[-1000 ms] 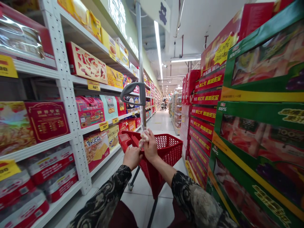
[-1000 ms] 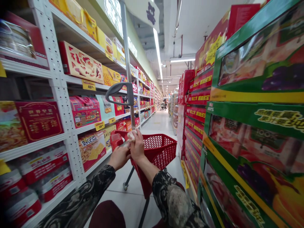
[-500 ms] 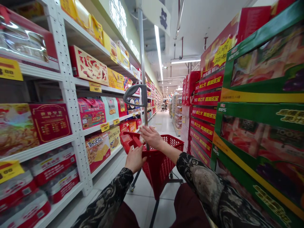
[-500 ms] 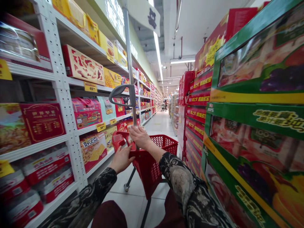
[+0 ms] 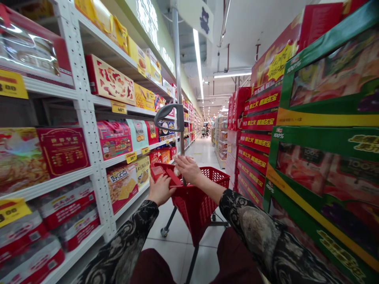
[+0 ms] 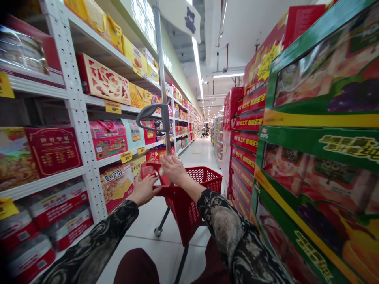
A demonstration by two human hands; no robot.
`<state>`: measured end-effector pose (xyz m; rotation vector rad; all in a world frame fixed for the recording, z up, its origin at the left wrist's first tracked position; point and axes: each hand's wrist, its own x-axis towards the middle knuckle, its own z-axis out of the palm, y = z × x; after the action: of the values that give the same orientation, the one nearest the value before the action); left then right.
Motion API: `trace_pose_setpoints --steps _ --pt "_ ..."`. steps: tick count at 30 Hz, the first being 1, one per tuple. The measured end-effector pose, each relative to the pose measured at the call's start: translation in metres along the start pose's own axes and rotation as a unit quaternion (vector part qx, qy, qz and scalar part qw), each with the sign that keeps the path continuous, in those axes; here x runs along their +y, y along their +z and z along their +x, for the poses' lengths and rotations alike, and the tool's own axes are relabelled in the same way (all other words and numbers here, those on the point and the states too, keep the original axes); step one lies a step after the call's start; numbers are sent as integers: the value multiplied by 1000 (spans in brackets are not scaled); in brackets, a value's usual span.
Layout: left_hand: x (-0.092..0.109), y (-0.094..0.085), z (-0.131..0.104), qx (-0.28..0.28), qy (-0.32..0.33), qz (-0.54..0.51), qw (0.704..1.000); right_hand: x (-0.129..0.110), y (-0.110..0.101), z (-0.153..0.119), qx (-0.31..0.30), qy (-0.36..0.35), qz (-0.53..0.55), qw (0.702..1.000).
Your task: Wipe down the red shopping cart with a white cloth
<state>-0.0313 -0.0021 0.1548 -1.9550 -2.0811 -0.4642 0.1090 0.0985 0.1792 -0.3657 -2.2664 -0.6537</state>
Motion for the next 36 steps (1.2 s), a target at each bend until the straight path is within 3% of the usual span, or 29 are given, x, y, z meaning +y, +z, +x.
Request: trace_pose_setpoints --steps 3,7,16,22,24,27,32,36 --pt "-10 11 -6 -23 24 -3 999 -13 18 -34 -32 -19 47 998" --pt "-19 24 -9 3 31 2 999 -25 35 -62 -39 -9 97 994" --pt "-12 35 -6 46 2 34 998 -9 20 -21 40 25 34 998" --pt "-20 34 -8 33 13 24 999 -25 35 -44 -4 4 72 997" --pt "-25 32 -7 18 32 17 999 -35 42 -59 19 34 109 993" --pt "-29 31 -6 17 36 9 999 -49 52 -78 86 136 170 972" --pt "-26 34 -9 33 18 -7 999 -57 76 -95 151 353 235 893" --pt "-19 39 -10 47 16 -17 999 -52 89 -94 172 408 249 862"
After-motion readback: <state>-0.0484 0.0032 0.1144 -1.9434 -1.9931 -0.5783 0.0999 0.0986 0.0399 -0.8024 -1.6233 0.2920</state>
